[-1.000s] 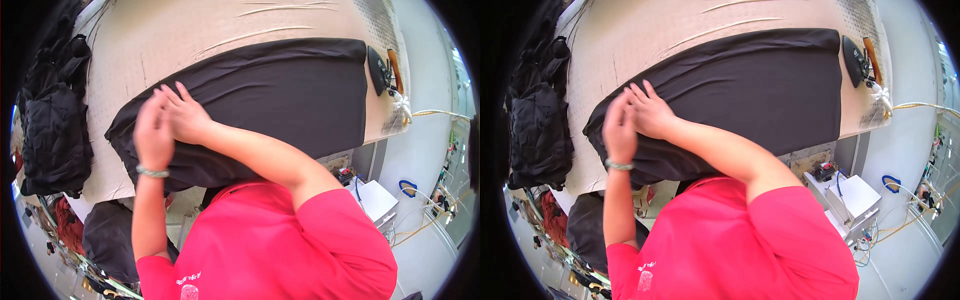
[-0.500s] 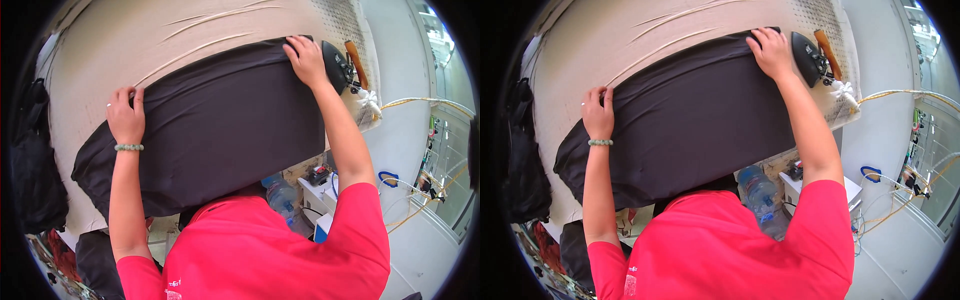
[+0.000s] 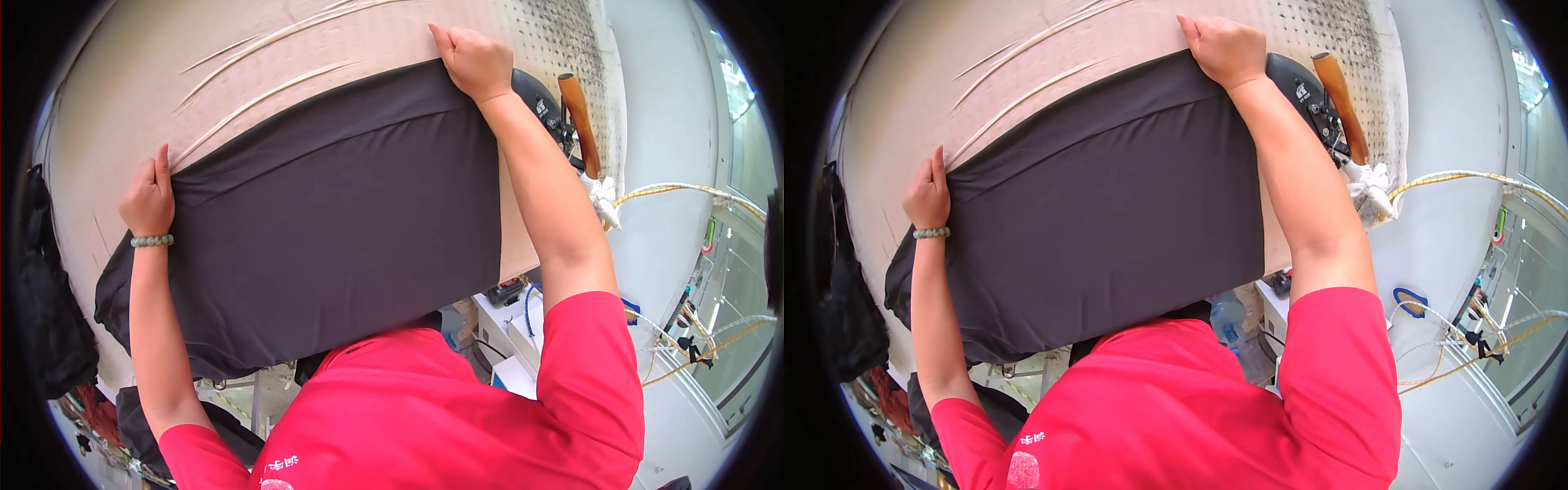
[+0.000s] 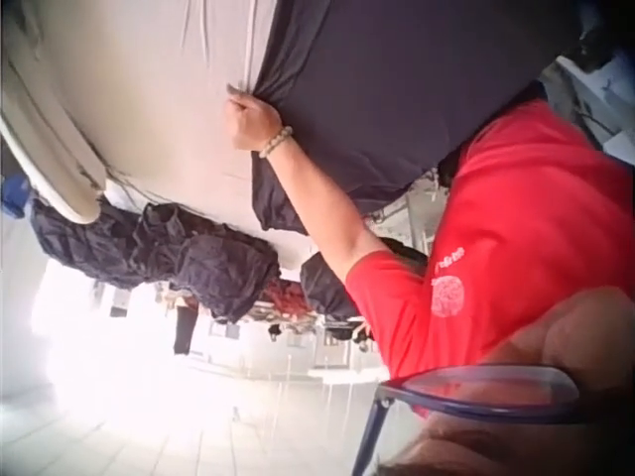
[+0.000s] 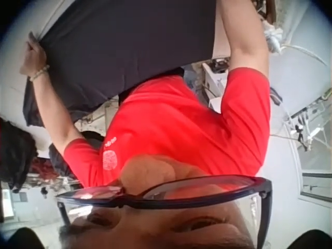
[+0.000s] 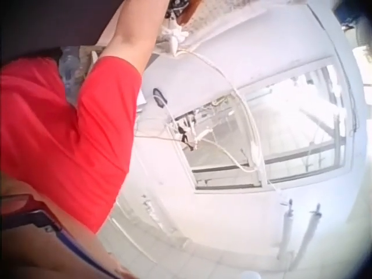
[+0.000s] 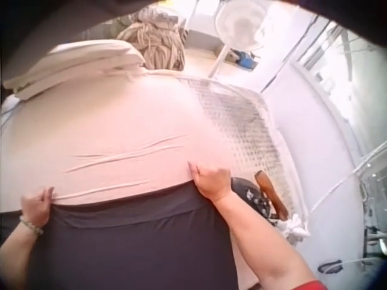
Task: The person is ironing black trousers using a steam iron on a professional industrial ironing table.
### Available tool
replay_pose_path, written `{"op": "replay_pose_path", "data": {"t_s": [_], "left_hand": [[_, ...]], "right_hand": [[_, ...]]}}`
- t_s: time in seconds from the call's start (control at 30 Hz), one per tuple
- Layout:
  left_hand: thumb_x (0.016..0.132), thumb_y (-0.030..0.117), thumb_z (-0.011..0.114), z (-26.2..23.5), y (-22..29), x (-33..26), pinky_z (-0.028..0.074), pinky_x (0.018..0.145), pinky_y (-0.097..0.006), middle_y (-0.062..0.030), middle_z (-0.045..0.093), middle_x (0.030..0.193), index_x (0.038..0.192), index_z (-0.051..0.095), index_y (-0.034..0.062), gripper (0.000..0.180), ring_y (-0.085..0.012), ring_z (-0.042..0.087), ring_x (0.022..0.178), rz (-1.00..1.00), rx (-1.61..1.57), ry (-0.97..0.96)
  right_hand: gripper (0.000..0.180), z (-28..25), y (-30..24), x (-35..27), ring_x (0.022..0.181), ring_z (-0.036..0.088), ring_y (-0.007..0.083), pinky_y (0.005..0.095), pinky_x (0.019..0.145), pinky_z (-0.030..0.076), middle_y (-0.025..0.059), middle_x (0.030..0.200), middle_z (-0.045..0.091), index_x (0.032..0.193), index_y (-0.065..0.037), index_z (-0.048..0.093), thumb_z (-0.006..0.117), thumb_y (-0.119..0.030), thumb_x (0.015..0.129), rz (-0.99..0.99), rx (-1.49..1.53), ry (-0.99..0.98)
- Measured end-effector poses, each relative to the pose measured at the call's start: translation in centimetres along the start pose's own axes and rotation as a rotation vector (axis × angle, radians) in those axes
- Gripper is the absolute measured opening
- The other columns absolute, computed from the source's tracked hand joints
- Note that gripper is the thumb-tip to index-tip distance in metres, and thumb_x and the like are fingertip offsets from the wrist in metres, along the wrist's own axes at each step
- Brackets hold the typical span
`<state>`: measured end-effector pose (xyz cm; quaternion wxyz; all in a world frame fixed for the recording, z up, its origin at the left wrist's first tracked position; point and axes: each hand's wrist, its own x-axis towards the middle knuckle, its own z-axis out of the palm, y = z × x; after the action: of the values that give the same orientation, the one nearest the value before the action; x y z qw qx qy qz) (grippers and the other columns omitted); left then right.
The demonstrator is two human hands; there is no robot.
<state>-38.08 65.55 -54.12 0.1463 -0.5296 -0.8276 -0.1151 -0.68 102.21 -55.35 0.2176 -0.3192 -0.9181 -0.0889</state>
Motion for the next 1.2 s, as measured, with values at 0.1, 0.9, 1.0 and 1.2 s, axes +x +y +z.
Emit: {"op": "replay_pose_path", "data": {"t_s": [0.1, 0.9, 1.0, 1.2], "left_hand": [[0.099, 0.030, 0.064, -2.2, 2.6, 1.3, 0.048, 0.059, -0.042, -0.0093, 0.065, 0.080, 0.082, 0.064, 0.0106, 0.026, -0.0311, 0.062, 0.069, 0.001, 0.080, -0.041], [0.099, 0.040, 0.055, 2.1, 32.1, 10.1, 0.018, 0.126, -0.045, -0.0075, 0.030, 0.164, 0.154, 0.039, 0.0152, 0.062, -0.0267, 0.025, 0.152, 0.956, -0.546, -0.451], [0.100, 0.039, 0.055, 2.7, 33.1, 11.5, 0.018, 0.126, -0.045, -0.0063, 0.030, 0.164, 0.154, 0.040, 0.0190, 0.059, -0.0261, 0.025, 0.152, 0.961, -0.532, -0.421], [0.100, 0.034, 0.054, 4.1, 31.4, 13.2, 0.015, 0.126, -0.047, -0.0044, 0.029, 0.165, 0.155, 0.038, 0.0181, 0.060, -0.0244, 0.023, 0.153, 0.964, -0.523, -0.405]], "right_hand": [[0.030, -2.8, -2.4, 1.0, 0.076, 0.066, 0.0295, 0.0441, 0.065, 0.052, 0.0070, 0.079, 0.068, 0.078, -0.014, 0.066, 0.064, -0.040, 0.092, 0.094, -0.097, 0.047], [0.045, -19.4, 7.4, -5.7, 0.084, 0.069, 0.0294, 0.0401, 0.077, 0.055, 0.0105, 0.090, 0.072, 0.122, -0.001, 0.062, 0.073, -0.030, 0.089, 0.650, 0.128, -0.610], [0.040, -19.1, 8.0, -4.4, 0.078, 0.070, 0.0267, 0.0373, 0.072, 0.053, 0.0122, 0.086, 0.072, 0.116, -0.001, 0.065, 0.071, -0.031, 0.090, 0.930, 0.478, -0.748], [0.038, -20.7, 6.2, -3.6, 0.070, 0.070, 0.0323, 0.0418, 0.066, 0.055, 0.0167, 0.078, 0.070, 0.114, -0.001, 0.065, 0.072, -0.028, 0.088, 0.652, 0.406, -0.739]]}}
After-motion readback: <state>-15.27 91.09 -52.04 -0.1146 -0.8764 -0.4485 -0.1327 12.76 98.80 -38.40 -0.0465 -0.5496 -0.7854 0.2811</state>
